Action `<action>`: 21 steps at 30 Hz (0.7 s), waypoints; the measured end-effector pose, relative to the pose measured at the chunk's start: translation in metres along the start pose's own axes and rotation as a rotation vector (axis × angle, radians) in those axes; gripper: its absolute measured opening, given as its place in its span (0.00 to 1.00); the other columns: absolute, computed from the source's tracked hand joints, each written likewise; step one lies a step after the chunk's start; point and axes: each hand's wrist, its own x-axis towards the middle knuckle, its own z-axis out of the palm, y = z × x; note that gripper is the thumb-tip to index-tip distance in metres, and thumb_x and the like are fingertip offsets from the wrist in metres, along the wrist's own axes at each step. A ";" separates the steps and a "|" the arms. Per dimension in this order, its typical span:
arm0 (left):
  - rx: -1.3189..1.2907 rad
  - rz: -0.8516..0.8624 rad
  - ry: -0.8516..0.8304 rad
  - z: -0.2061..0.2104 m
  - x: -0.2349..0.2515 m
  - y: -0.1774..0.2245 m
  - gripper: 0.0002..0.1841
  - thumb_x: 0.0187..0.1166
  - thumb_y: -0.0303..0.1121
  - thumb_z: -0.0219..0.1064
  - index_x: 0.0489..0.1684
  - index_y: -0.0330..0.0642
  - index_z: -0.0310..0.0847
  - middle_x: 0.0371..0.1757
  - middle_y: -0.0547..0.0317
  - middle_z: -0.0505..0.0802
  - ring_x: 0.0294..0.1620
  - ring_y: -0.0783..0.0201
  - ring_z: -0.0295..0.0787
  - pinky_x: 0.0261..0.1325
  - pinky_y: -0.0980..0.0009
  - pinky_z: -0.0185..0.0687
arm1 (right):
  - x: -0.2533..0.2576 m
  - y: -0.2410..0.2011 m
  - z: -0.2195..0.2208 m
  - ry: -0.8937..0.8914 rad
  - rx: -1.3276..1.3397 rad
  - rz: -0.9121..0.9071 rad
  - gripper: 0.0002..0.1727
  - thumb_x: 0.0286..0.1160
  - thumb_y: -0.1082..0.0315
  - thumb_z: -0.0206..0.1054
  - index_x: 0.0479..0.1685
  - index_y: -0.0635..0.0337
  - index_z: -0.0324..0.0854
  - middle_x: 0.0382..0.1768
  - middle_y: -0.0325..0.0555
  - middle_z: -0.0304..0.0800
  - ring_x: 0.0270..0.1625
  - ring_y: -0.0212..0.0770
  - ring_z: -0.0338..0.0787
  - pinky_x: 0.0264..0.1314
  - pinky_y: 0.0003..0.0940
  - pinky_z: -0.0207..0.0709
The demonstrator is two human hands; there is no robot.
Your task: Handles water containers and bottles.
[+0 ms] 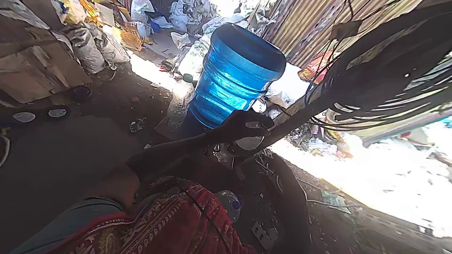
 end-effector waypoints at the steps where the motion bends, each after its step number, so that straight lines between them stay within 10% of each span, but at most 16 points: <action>1: 0.006 -0.044 0.001 -0.001 -0.004 0.003 0.14 0.75 0.31 0.76 0.54 0.34 0.91 0.51 0.50 0.96 0.53 0.66 0.92 0.61 0.68 0.83 | 0.003 -0.001 0.000 0.004 -0.003 -0.014 0.33 0.78 0.51 0.66 0.76 0.66 0.77 0.73 0.57 0.84 0.75 0.44 0.83 0.77 0.40 0.76; 21: -0.017 -0.270 -0.052 -0.007 0.002 -0.043 0.20 0.79 0.39 0.72 0.61 0.33 0.88 0.60 0.44 0.93 0.65 0.60 0.87 0.74 0.64 0.75 | 0.123 -0.010 0.003 0.059 -0.004 -0.168 0.24 0.81 0.61 0.66 0.72 0.63 0.82 0.66 0.56 0.88 0.68 0.47 0.88 0.71 0.44 0.79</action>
